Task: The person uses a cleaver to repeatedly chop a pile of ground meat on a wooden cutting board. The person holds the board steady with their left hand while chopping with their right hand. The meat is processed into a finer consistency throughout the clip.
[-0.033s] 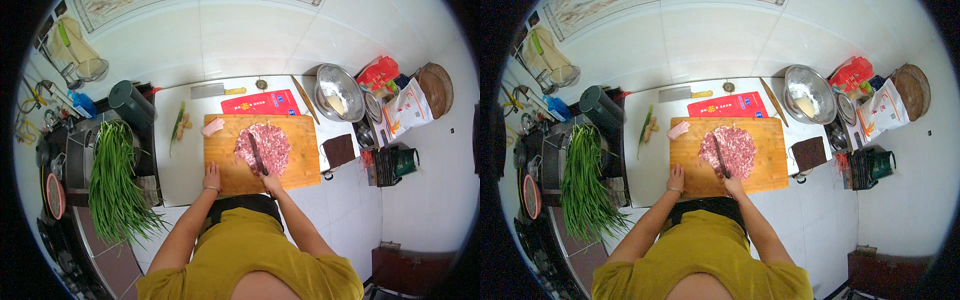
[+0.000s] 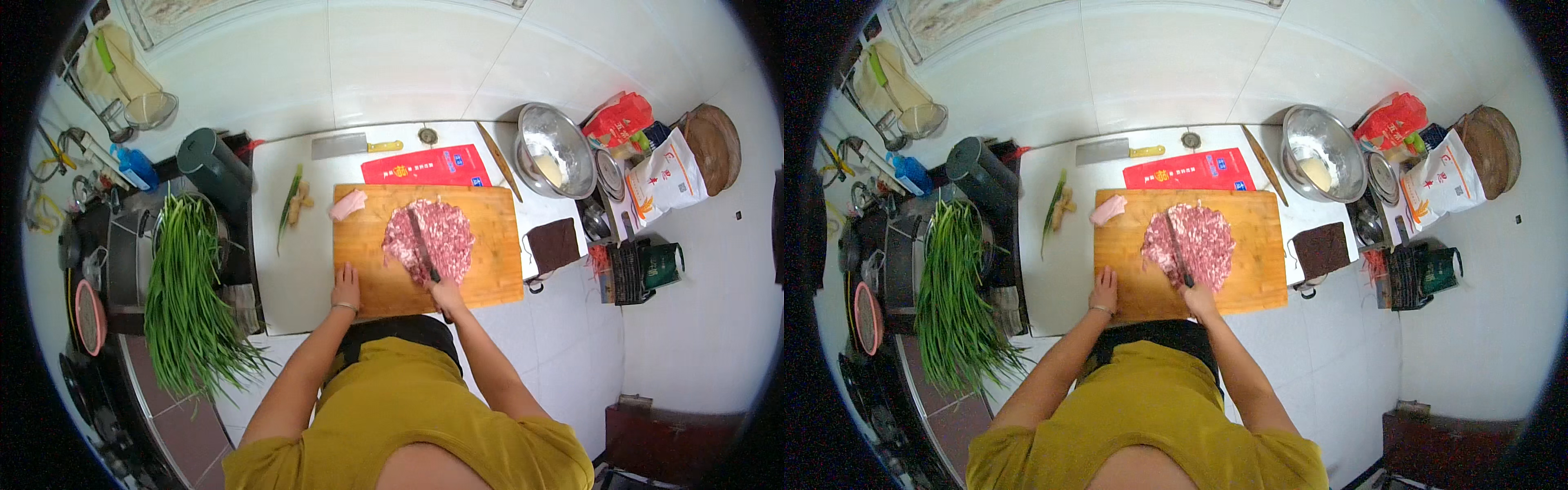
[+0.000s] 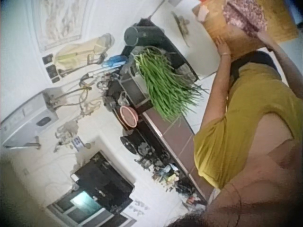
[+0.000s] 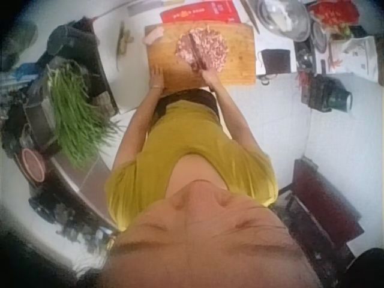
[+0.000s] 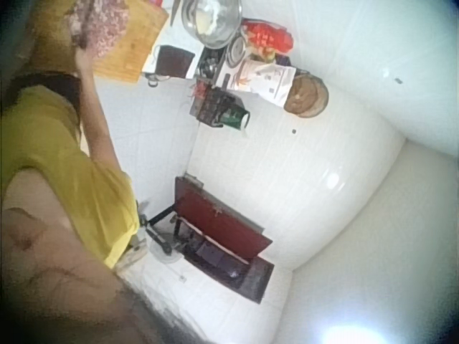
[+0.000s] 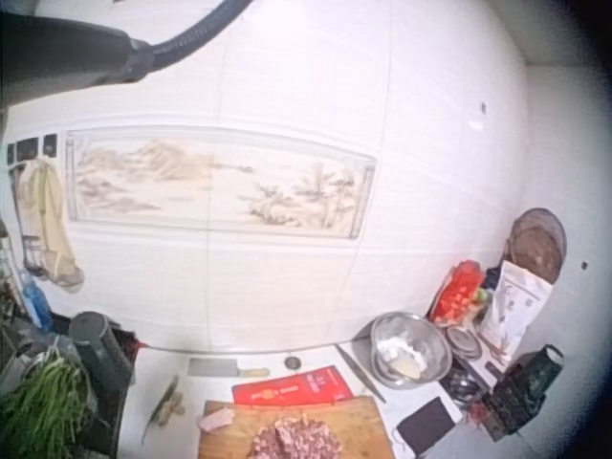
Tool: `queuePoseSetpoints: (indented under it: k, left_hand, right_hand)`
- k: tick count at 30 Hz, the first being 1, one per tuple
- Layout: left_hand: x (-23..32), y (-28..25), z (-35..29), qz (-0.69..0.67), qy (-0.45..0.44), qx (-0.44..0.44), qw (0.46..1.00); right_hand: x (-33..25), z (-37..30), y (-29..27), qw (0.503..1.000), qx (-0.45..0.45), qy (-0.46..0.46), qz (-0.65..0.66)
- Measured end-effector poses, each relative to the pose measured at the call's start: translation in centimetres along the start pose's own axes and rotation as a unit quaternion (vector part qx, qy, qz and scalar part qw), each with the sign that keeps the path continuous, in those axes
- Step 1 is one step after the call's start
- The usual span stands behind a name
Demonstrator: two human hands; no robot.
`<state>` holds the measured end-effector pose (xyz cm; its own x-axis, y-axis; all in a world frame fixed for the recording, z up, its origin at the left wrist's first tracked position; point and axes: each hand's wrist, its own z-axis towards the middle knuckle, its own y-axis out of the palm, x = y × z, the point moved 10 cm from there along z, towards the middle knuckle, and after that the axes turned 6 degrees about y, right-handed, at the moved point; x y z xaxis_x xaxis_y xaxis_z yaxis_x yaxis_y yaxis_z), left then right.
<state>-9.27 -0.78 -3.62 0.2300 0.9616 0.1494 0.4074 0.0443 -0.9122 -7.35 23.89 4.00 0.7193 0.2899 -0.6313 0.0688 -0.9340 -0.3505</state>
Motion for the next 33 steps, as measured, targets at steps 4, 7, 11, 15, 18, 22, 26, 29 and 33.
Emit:
queuePoseSetpoints:
  k: [4,7,11,15,18,22,26,29,33]
  left_hand:
    - [1.1,-2.4,-1.0,-0.001,-0.004,-0.047,0.999]
    - [0.6,-0.5,-0.4,-0.008,0.001,0.004,1.0]
    - [-0.8,2.5,1.2,0.055,0.008,0.104,0.993]
    - [1.0,-2.8,-1.4,-0.041,-0.003,-0.026,0.999]
    - [-0.3,1.2,-0.2,0.004,-0.002,0.049,0.999]
    - [0.1,-0.2,0.2,-0.016,0.01,-0.001,1.0]
    - [0.9,-2.8,-1.1,-0.042,-0.003,-0.006,0.999]
    - [-0.3,1.3,0.3,0.008,0.003,0.067,0.998]
    - [0.0,-0.7,0.6,0.015,0.012,0.056,0.998]
  right_hand:
    - [-5.8,-2.8,-2.6,0.968,0.119,-0.219,-0.006]
    - [1.4,1.7,-0.9,0.937,0.232,-0.261,-0.028]
    - [0.3,1.5,-0.8,0.985,0.064,-0.051,-0.152]
    - [-5.4,-3.5,-3.4,0.974,0.079,-0.206,0.06]
    - [-2.4,-3.7,-2.4,0.891,0.297,-0.343,0.012]
    - [1.3,0.6,-1.5,0.988,0.084,-0.021,-0.125]
    - [-3.7,-3.0,-3.3,0.983,0.095,-0.133,0.077]
    - [1.0,0.8,-0.1,0.975,0.125,-0.184,0.011]
    - [3.8,4.4,1.2,0.991,0.055,-0.068,-0.102]
